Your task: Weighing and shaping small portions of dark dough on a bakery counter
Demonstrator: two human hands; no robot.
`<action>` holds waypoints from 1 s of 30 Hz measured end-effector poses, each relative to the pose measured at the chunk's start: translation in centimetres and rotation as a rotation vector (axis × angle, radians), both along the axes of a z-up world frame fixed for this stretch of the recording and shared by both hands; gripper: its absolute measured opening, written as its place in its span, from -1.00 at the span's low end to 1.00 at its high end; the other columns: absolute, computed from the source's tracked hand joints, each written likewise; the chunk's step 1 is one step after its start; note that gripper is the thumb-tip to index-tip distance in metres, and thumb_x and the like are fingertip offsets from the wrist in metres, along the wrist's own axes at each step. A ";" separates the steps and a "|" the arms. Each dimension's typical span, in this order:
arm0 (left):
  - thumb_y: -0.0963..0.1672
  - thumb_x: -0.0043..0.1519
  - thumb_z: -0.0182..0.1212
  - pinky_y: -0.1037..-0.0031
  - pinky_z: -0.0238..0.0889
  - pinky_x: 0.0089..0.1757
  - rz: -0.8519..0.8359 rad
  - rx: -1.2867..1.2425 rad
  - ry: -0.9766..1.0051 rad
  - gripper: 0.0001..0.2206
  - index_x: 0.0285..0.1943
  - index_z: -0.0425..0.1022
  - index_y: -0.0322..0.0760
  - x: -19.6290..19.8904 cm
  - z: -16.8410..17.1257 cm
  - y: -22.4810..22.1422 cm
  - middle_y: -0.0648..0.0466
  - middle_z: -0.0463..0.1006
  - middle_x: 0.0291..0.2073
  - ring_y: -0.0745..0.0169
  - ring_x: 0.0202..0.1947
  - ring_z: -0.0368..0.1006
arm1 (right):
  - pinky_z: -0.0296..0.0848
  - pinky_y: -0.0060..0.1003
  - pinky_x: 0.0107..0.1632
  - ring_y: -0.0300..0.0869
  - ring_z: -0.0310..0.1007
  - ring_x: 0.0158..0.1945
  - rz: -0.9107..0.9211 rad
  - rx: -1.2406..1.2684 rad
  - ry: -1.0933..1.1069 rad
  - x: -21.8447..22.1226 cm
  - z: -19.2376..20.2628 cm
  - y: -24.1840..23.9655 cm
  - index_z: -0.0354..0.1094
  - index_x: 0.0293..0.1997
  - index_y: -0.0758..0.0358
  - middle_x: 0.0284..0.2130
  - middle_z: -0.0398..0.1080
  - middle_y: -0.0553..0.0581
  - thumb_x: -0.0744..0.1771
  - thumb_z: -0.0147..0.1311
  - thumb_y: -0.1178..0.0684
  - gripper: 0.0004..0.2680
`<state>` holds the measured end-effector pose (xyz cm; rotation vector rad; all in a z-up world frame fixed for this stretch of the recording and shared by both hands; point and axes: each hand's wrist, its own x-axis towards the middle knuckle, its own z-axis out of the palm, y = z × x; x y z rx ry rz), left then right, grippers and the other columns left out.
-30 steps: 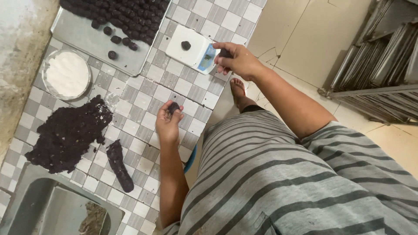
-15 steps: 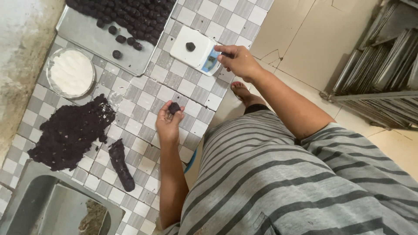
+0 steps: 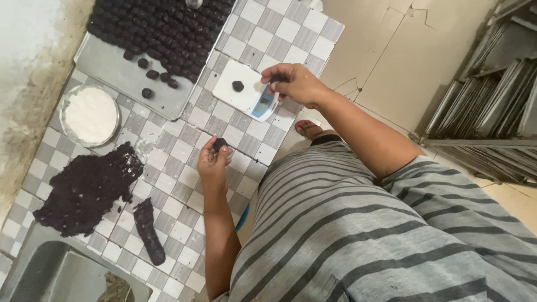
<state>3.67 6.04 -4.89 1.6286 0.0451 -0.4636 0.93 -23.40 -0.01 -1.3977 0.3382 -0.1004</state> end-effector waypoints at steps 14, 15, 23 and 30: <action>-0.18 0.18 0.16 0.66 0.31 -0.34 0.047 0.038 0.010 -0.63 0.17 0.26 -0.30 0.7 2.5 -6.8 0.01 0.36 -0.20 0.30 -0.28 0.44 | 0.48 -0.51 -0.43 -0.24 0.45 -0.42 0.035 0.086 0.088 1.4 -0.1 -5.9 0.29 -0.05 0.45 -0.32 0.36 0.21 0.27 -0.08 0.29 -0.81; -0.18 0.18 0.16 0.66 0.31 -0.34 0.047 0.038 0.014 -0.63 0.17 0.26 -0.30 0.9 2.4 -7.2 0.01 0.36 -0.20 0.30 -0.28 0.44 | 0.48 -0.51 -0.43 -0.24 0.45 -0.42 0.035 0.086 0.092 1.5 0.0 -6.5 0.29 -0.05 0.45 -0.32 0.36 0.21 0.27 -0.08 0.29 -0.81; -0.22 0.14 0.19 0.68 0.29 -0.40 0.128 0.031 -0.006 -0.68 0.09 0.34 -0.25 1.2 1.3 -8.7 0.06 0.42 -0.26 0.35 -0.35 0.44 | 0.50 -0.46 -0.46 -0.25 0.41 -0.49 0.092 0.052 0.085 3.3 -3.0 -8.4 0.28 -0.12 0.36 -0.35 0.35 0.20 0.23 -0.02 0.32 -0.82; -0.20 0.15 0.20 0.62 0.33 -0.38 0.208 0.054 0.025 -0.67 0.11 0.34 -0.24 0.6 0.1 -7.3 0.06 0.43 -0.26 0.32 -0.34 0.43 | 0.46 -0.49 -0.54 -0.27 0.40 -0.54 0.172 0.032 0.116 4.4 0.1 -7.4 0.31 -0.11 0.37 -0.37 0.35 0.19 0.25 0.04 0.26 -0.84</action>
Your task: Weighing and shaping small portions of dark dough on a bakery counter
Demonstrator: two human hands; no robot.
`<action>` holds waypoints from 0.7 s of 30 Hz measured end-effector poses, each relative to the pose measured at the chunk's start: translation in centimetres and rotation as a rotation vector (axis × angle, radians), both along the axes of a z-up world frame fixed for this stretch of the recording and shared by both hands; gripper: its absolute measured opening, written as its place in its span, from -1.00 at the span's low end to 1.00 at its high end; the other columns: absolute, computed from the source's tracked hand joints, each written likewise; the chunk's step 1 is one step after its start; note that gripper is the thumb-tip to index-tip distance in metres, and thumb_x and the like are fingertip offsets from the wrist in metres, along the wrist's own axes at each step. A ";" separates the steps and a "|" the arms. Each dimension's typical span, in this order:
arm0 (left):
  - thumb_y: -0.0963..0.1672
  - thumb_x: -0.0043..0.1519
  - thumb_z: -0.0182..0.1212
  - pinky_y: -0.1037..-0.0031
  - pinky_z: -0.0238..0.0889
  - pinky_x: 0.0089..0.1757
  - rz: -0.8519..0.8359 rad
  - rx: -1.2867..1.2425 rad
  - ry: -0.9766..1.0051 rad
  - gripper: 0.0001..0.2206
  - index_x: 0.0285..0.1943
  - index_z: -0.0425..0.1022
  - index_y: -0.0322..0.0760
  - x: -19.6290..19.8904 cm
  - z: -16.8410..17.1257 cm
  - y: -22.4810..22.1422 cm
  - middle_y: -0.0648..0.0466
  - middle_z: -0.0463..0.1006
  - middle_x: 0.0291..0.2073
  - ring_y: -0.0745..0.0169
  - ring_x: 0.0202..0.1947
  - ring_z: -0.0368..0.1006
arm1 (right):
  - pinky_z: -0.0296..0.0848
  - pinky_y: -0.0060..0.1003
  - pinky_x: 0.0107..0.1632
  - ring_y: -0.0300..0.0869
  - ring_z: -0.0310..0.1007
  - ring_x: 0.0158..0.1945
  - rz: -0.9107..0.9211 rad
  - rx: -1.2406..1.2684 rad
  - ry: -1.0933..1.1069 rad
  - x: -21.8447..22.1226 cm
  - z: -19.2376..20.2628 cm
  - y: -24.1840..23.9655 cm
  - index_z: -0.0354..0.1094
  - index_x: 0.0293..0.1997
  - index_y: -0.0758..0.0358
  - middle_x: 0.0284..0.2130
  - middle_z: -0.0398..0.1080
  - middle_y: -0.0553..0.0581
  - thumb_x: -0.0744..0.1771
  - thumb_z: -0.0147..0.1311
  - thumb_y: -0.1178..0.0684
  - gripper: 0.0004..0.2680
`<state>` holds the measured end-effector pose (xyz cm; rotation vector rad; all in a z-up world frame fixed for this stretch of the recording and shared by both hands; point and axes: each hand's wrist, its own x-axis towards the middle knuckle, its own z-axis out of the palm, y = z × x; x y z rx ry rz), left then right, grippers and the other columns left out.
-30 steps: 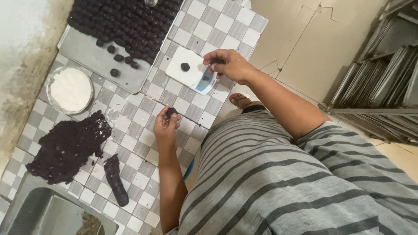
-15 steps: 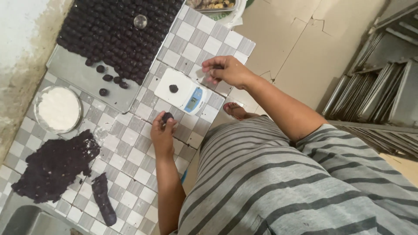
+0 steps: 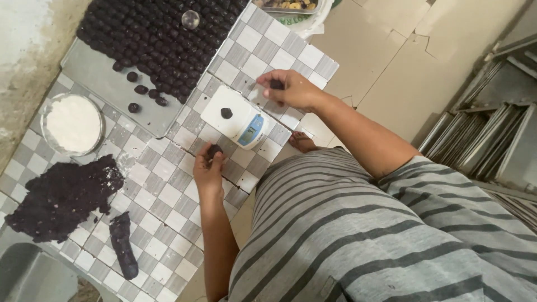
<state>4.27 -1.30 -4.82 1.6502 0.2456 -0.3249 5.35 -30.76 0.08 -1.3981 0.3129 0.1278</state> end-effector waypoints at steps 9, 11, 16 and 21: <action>-0.22 0.17 0.11 0.67 0.28 -0.39 -0.028 -0.002 -0.024 -0.66 0.14 0.26 -0.35 -0.4 0.0 0.5 0.00 0.38 -0.22 0.29 -0.32 0.44 | 0.51 -0.46 -0.52 -0.19 0.48 -0.48 0.150 0.040 -0.023 0.2 1.4 0.8 0.24 0.04 0.45 -0.36 0.39 0.27 0.28 -0.03 0.27 -0.77; -0.23 0.17 0.12 0.63 0.30 -0.38 -0.040 -0.006 -0.032 -0.64 0.15 0.24 -0.40 -0.2 -1.0 0.9 -0.06 0.39 -0.20 0.22 -0.31 0.46 | 0.37 -0.48 -0.59 -0.29 0.36 -0.60 0.097 0.035 -0.022 -0.1 0.7 1.2 0.29 0.00 0.40 -0.53 0.36 0.16 0.28 0.06 0.17 -0.78; -0.22 0.15 0.14 0.67 0.31 -0.41 -0.047 -0.022 -0.029 -0.68 0.10 0.30 -0.33 -0.2 0.2 0.4 0.01 0.40 -0.23 0.30 -0.34 0.45 | 0.40 -0.46 -0.52 -0.27 0.35 -0.52 -0.006 -0.087 -0.057 -0.2 -1.0 0.3 0.33 0.02 0.25 -0.49 0.34 0.17 0.24 0.15 0.16 -0.74; -0.21 0.15 0.18 0.63 0.33 -0.43 -0.081 -0.010 -0.031 -0.69 0.08 0.33 -0.32 -0.1 -0.5 0.9 0.01 0.44 -0.25 0.28 -0.35 0.47 | 0.32 -0.48 -0.57 -0.29 0.26 -0.60 -0.130 -0.052 0.001 -1.7 -1.5 1.0 0.35 -0.01 0.24 -0.59 0.25 0.13 0.27 0.10 0.14 -0.78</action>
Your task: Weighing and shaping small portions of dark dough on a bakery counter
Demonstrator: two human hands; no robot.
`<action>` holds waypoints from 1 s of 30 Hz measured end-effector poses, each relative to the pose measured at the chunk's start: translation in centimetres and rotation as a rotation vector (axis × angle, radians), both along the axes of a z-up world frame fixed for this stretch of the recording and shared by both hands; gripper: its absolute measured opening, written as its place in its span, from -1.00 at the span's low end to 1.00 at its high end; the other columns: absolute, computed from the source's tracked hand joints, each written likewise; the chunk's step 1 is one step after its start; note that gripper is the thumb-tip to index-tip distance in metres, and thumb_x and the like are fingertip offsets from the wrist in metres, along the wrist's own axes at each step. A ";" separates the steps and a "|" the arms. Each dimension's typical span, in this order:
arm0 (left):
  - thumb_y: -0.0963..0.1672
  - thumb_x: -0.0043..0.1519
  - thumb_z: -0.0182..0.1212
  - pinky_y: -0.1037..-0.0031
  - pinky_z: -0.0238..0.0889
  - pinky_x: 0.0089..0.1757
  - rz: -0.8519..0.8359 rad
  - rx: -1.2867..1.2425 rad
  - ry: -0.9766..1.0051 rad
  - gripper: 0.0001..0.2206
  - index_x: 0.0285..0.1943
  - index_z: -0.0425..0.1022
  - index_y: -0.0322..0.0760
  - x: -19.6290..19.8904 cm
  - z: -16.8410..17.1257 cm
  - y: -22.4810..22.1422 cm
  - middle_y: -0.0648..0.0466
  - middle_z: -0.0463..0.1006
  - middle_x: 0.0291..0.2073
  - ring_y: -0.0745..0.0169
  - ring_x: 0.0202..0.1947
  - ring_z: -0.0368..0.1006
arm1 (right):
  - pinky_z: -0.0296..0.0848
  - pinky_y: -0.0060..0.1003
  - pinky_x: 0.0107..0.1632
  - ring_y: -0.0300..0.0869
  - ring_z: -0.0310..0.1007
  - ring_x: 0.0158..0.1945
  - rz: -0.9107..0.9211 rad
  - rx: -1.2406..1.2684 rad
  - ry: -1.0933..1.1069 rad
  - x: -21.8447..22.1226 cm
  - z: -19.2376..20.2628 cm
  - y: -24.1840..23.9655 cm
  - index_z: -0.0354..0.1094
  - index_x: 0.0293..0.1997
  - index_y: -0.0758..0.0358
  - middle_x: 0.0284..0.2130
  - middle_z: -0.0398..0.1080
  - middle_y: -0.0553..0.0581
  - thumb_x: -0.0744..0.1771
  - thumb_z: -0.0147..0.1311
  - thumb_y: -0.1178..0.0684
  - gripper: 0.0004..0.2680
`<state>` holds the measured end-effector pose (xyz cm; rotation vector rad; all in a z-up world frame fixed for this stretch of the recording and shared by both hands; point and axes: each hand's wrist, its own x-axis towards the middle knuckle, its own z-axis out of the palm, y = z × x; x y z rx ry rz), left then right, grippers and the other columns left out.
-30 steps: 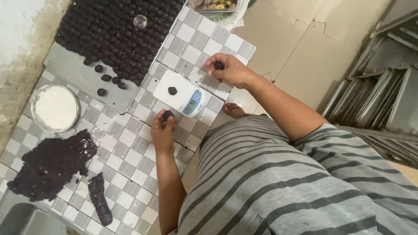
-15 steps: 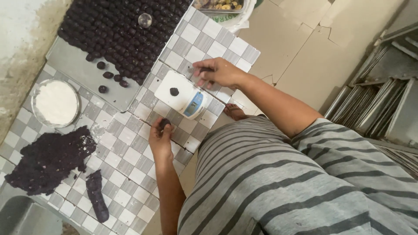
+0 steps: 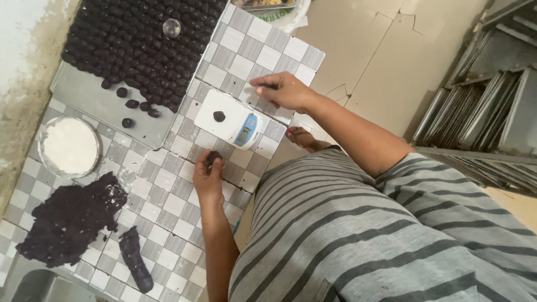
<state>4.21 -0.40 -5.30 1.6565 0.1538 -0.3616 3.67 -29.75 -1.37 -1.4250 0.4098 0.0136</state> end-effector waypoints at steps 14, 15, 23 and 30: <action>-0.22 0.17 0.14 0.67 0.32 -0.38 -0.070 0.032 0.010 -0.70 0.09 0.32 -0.25 -0.2 0.0 3.2 0.07 0.42 -0.23 0.32 -0.32 0.46 | 0.38 -0.55 -0.59 -0.25 0.42 -0.55 0.078 0.138 0.013 -1.1 0.3 4.0 0.33 -0.14 0.44 -0.47 0.38 0.22 0.26 0.02 0.27 -0.85; -0.22 0.17 0.14 0.67 0.32 -0.38 -0.066 0.033 0.008 -0.70 0.09 0.32 -0.25 -0.3 0.3 3.4 0.07 0.42 -0.23 0.32 -0.32 0.46 | 0.38 -0.55 -0.59 -0.25 0.42 -0.55 0.082 0.138 0.011 -0.9 0.3 4.1 0.33 -0.14 0.44 -0.47 0.38 0.22 0.26 0.02 0.27 -0.85; -0.18 0.17 0.17 0.58 0.38 -0.30 0.001 0.027 0.075 -0.69 0.11 0.33 -0.18 -0.3 0.3 4.9 0.11 0.42 -0.20 0.34 -0.29 0.45 | 0.42 -0.51 -0.59 -0.23 0.42 -0.54 0.171 0.129 -0.020 -0.1 0.7 4.9 0.27 -0.01 0.46 -0.42 0.37 0.25 0.25 0.06 0.24 -0.76; -0.18 0.17 0.16 0.65 0.38 -0.33 0.012 0.027 0.081 -0.68 0.12 0.31 -0.18 0.0 -0.7 4.2 0.12 0.40 -0.20 0.39 -0.30 0.44 | 0.47 -0.43 -0.50 -0.20 0.37 -0.47 0.214 -0.068 -0.062 1.3 -1.1 3.5 0.24 0.08 0.38 -0.37 0.36 0.28 0.23 0.16 0.17 -0.67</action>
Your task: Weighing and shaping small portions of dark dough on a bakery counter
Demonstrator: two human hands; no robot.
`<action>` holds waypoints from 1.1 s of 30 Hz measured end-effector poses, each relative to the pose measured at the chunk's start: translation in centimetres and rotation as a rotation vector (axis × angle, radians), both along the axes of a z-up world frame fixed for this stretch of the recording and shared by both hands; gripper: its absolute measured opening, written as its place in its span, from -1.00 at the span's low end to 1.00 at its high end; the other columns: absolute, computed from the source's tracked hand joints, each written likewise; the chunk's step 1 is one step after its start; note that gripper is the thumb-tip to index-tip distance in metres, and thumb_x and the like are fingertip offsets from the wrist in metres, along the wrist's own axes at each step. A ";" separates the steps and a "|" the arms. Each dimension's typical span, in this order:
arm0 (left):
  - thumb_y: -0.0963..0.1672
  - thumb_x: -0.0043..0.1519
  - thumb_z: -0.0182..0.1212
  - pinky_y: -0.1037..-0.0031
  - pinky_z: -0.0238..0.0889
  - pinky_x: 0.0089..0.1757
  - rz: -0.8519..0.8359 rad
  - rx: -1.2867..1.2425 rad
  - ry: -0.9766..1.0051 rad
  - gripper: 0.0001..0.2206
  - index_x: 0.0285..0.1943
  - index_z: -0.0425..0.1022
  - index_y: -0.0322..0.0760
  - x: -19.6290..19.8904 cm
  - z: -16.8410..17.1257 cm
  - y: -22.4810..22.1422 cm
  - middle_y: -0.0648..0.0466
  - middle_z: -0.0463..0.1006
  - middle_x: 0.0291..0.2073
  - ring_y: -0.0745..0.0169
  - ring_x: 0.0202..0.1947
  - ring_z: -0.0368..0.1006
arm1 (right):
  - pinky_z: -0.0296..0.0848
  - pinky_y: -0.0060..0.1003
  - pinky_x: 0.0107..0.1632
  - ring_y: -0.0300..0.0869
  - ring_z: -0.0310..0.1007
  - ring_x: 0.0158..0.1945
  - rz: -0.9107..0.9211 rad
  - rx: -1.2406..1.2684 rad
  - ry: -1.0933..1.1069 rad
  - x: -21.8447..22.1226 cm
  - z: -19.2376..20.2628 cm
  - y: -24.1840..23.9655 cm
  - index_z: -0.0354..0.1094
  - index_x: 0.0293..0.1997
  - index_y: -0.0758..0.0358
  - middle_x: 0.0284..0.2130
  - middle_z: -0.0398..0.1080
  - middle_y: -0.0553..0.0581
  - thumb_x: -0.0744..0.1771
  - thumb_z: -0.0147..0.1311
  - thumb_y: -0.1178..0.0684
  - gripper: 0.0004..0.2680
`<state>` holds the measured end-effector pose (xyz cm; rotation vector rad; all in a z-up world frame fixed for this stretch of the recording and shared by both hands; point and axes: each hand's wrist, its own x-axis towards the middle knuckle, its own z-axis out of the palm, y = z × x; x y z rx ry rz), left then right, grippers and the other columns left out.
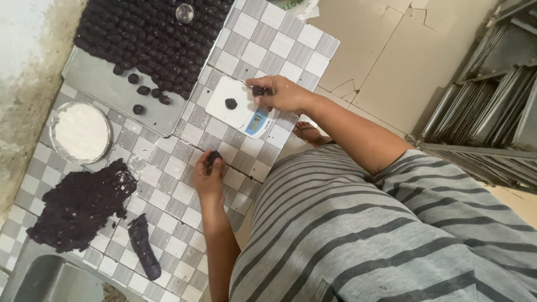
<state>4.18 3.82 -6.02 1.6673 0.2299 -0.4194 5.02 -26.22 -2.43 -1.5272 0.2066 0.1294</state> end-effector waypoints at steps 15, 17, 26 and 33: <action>-0.16 0.17 0.09 0.51 0.35 -0.16 0.125 0.069 0.158 -0.66 0.14 0.31 -0.21 -0.5 4.5 -2.7 0.04 0.43 -0.15 0.27 -0.17 0.43 | 0.52 -0.54 -0.33 -0.28 0.47 -0.33 -0.008 0.181 0.254 3.1 4.5 -1.8 0.32 -0.09 0.34 -0.30 0.44 0.16 0.30 -0.07 0.28 -0.86; -0.15 0.15 0.11 0.54 0.31 -0.26 0.146 0.011 0.081 -0.69 0.09 0.30 -0.26 -1.0 2.8 -1.9 0.05 0.43 -0.25 0.30 -0.27 0.41 | 0.39 -0.58 -0.50 -0.39 0.36 -0.55 -0.034 0.148 0.262 3.5 5.0 -1.8 0.37 -0.10 0.23 -0.44 0.43 0.03 0.31 -0.01 0.22 -0.87; -0.13 0.13 0.14 0.55 0.27 -0.27 0.287 0.042 0.176 -0.68 0.08 0.34 -0.15 -3.2 4.1 -1.6 0.09 0.43 -0.14 0.29 -0.20 0.45 | 0.38 -0.57 -0.47 -0.31 0.42 -0.33 0.174 -0.060 0.018 5.8 3.0 -0.7 0.17 0.10 0.39 -0.24 0.38 0.11 0.30 -0.10 0.34 -0.74; -0.14 0.12 0.14 0.55 0.32 -0.24 0.347 0.018 0.151 -0.67 0.09 0.34 -0.19 -4.8 4.0 -0.9 0.04 0.42 -0.13 0.28 -0.22 0.42 | 0.48 -0.35 -0.20 -0.09 0.39 -0.25 0.305 -0.563 -0.449 6.7 1.3 1.5 0.38 -0.09 0.33 -0.31 0.31 0.17 0.25 0.16 0.29 -0.82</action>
